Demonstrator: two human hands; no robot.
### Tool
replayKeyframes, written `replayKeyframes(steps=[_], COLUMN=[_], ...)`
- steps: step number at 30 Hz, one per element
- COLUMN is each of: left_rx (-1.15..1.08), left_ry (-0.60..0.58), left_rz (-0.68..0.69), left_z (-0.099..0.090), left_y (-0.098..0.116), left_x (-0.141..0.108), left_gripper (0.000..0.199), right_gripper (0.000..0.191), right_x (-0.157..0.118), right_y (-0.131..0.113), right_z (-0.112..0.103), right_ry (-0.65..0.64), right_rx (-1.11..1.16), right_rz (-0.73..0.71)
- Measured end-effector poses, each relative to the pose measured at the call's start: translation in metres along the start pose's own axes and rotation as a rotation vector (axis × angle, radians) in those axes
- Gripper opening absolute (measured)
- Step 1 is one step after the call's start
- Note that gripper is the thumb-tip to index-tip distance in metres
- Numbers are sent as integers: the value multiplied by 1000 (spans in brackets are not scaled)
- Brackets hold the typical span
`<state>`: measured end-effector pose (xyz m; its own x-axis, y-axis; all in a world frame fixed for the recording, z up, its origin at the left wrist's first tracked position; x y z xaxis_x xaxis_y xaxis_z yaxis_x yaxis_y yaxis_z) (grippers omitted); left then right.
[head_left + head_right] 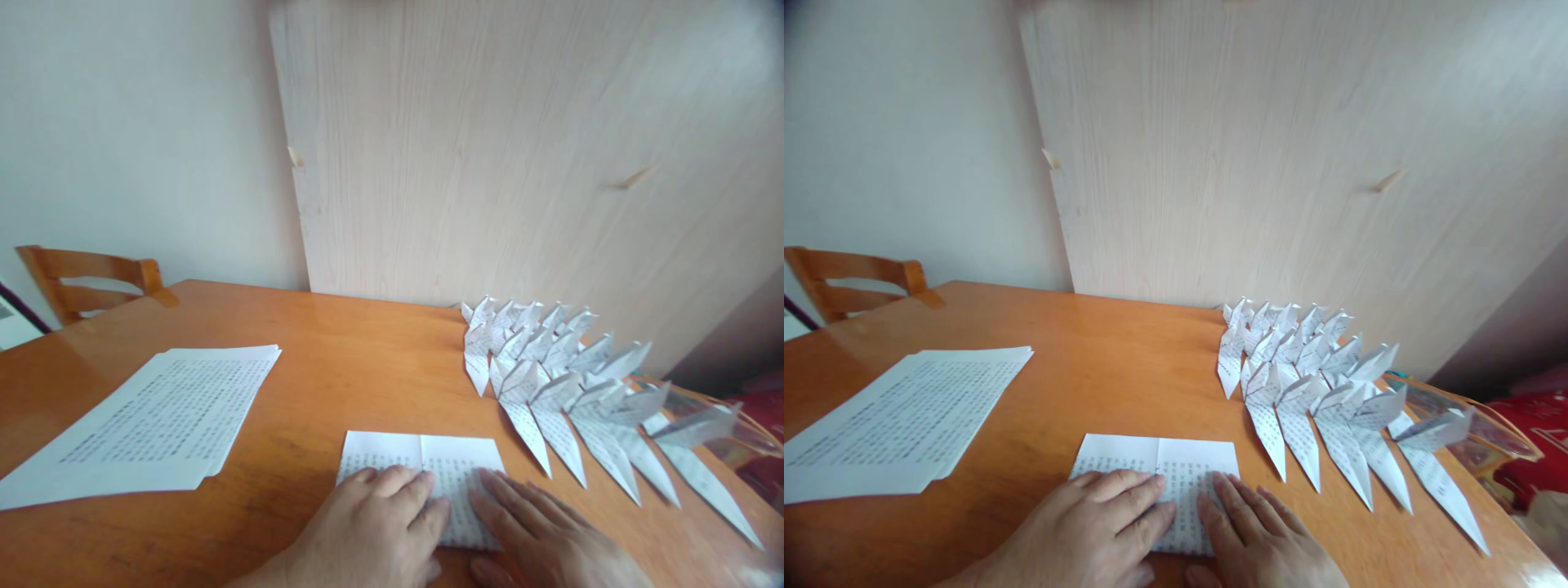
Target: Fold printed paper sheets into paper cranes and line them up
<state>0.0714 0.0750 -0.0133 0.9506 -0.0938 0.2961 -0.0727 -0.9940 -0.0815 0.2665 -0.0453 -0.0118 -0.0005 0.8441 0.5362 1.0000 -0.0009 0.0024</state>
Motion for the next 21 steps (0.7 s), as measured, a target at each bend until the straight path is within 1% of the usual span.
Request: replayKeyframes(steps=[3,5,8,12,16,21], left_rx=[-15,-26,-60,-98,-92,-63], left_ry=[8,-11,-45,-55,-67,-76], left_rz=[-9,-27,-33,-23,-24,-27], left_z=[-1,-4,-12,-21,-20,-16], left_y=[1,2,2,1,0,0], left_x=[0,0,1,2,1,1], left_gripper=[33,34,38,40,38,37], right_gripper=[35,38,40,40,39,41], right_x=[0,1,1,0,-2,-1], right_y=[-2,-3,-5,-6,-9,-11], right_z=[-3,-5,-8,-8,-8,-6], right_ry=[-28,-51,-86,-102,-93,-99], right_rx=[-2,2,-4,-3,-12,-26], right_rz=[-4,0,3,27,55,52])
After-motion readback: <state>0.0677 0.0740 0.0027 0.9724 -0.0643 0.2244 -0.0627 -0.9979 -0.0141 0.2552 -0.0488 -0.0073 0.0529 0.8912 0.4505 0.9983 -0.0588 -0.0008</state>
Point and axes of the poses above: each hand's wrist, its own x-axis towards the middle knuckle, its own z-axis out of the palm, y = z × x, the point moved 2 cm from there along x, towards the middle knuckle, and after that the axes turned 15 degrees about z, right-handed, at the moved point
